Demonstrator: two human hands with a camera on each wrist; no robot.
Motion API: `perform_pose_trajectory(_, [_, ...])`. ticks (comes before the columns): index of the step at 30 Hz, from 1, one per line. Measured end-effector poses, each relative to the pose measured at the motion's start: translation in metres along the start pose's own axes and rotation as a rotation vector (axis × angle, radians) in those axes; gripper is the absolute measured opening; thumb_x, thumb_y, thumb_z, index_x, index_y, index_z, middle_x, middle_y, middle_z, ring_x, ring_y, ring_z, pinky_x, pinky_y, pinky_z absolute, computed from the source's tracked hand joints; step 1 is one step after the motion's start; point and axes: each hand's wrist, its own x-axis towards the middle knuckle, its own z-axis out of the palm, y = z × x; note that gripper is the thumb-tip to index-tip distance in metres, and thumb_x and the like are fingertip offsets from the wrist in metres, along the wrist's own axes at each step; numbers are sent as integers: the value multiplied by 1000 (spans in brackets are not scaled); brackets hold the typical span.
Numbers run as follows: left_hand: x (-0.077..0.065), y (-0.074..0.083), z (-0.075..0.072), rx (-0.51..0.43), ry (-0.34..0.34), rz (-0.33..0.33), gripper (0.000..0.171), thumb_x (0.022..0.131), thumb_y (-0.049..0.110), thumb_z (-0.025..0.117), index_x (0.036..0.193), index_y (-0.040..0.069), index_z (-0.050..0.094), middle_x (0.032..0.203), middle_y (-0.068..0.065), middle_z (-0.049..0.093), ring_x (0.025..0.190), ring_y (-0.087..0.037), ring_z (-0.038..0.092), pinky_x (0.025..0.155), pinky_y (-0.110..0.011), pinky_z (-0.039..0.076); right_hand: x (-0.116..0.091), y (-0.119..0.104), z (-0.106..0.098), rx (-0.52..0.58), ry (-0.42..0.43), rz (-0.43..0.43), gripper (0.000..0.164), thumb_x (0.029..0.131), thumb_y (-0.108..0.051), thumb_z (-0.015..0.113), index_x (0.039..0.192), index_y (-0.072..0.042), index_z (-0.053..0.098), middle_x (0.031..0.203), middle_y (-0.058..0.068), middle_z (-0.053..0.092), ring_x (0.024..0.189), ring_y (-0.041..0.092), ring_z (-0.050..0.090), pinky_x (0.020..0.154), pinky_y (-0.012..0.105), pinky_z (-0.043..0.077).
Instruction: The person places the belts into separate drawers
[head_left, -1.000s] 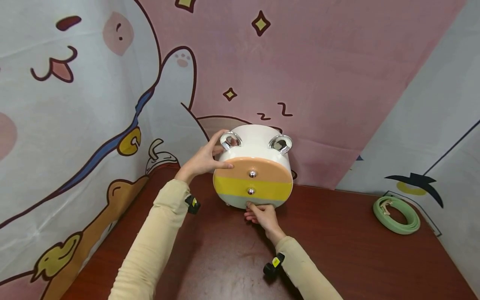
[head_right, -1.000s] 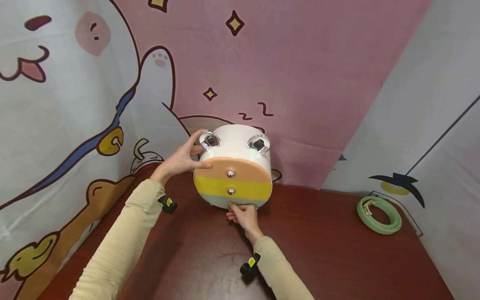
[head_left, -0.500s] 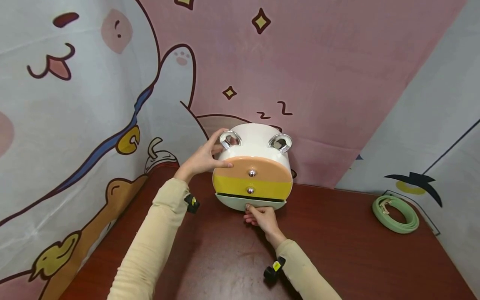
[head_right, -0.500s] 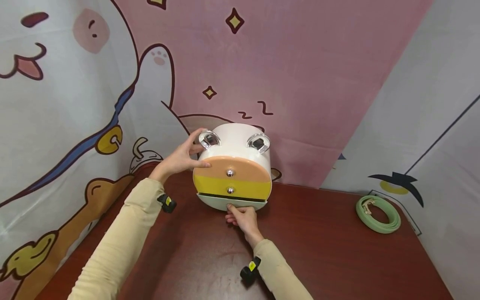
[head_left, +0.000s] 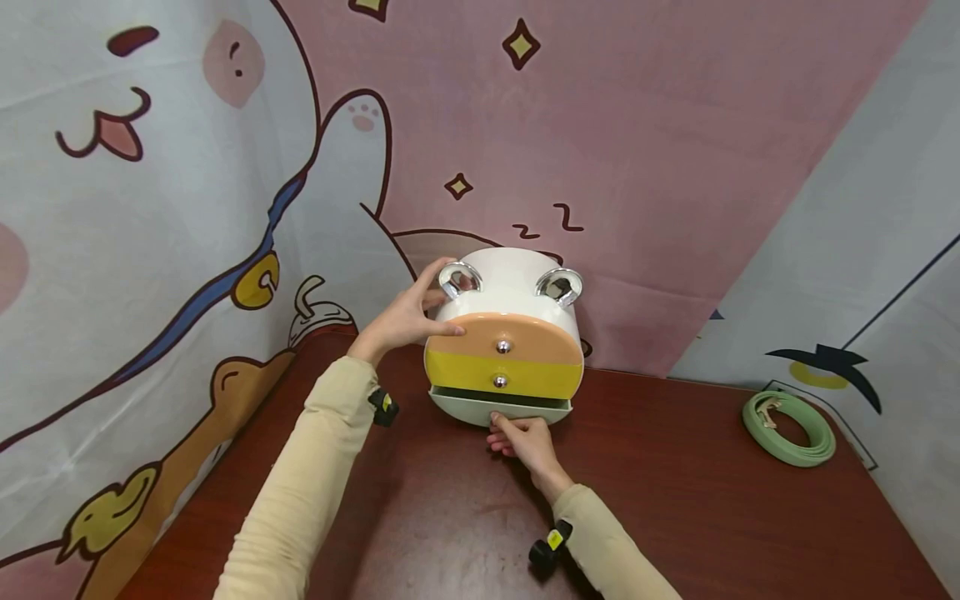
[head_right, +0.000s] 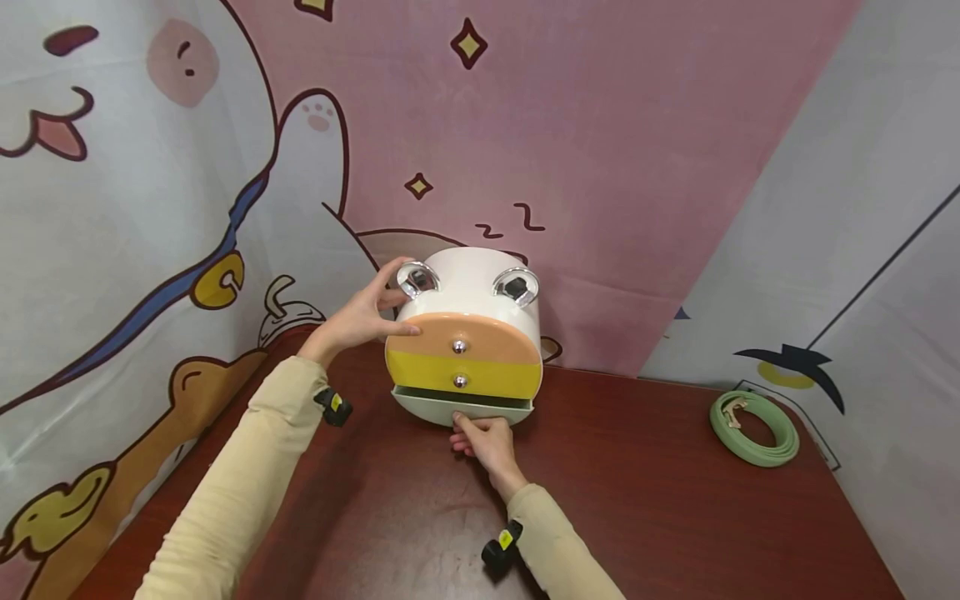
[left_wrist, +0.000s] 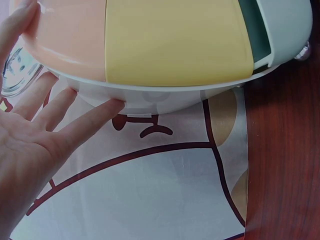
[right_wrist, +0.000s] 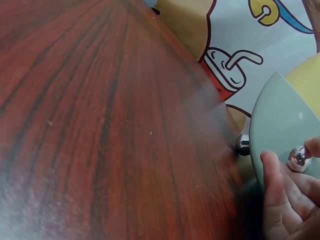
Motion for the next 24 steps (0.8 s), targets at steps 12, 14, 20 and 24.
perform_pose_trajectory(12, [1, 1, 1, -27, -7, 0, 104, 75, 12, 85, 153, 30, 18, 129, -15, 58, 132, -36, 41, 102, -51, 37, -6, 2, -1, -13, -13, -9, 33, 95, -16, 64, 95, 17, 68, 80, 27, 68, 70, 32, 70, 67, 43, 56])
perform_pose_trajectory(14, [1, 2, 1, -28, -8, -2, 104, 75, 12, 85, 153, 30, 18, 129, -15, 59, 132, -36, 40, 102, -50, 37, -7, 2, -2, -13, -15, -11, 33, 95, -16, 64, 94, 17, 68, 80, 28, 68, 70, 32, 70, 67, 44, 56])
perform_pose_trajectory(20, [0, 0, 0, -49, -9, -1, 105, 76, 11, 85, 154, 28, 17, 134, -17, 55, 132, -39, 38, 103, -56, 35, -11, 3, -4, -15, -36, -16, 34, 95, -15, 64, 95, 19, 67, 81, 28, 68, 71, 33, 70, 68, 47, 56])
perform_pose_trajectory(24, [0, 0, 1, -49, -5, -10, 105, 75, 12, 85, 153, 33, 18, 135, -16, 53, 133, -38, 39, 103, -54, 35, -14, 3, -5, -24, -49, -4, 34, 95, -16, 64, 95, 18, 68, 80, 27, 68, 70, 31, 70, 69, 46, 56])
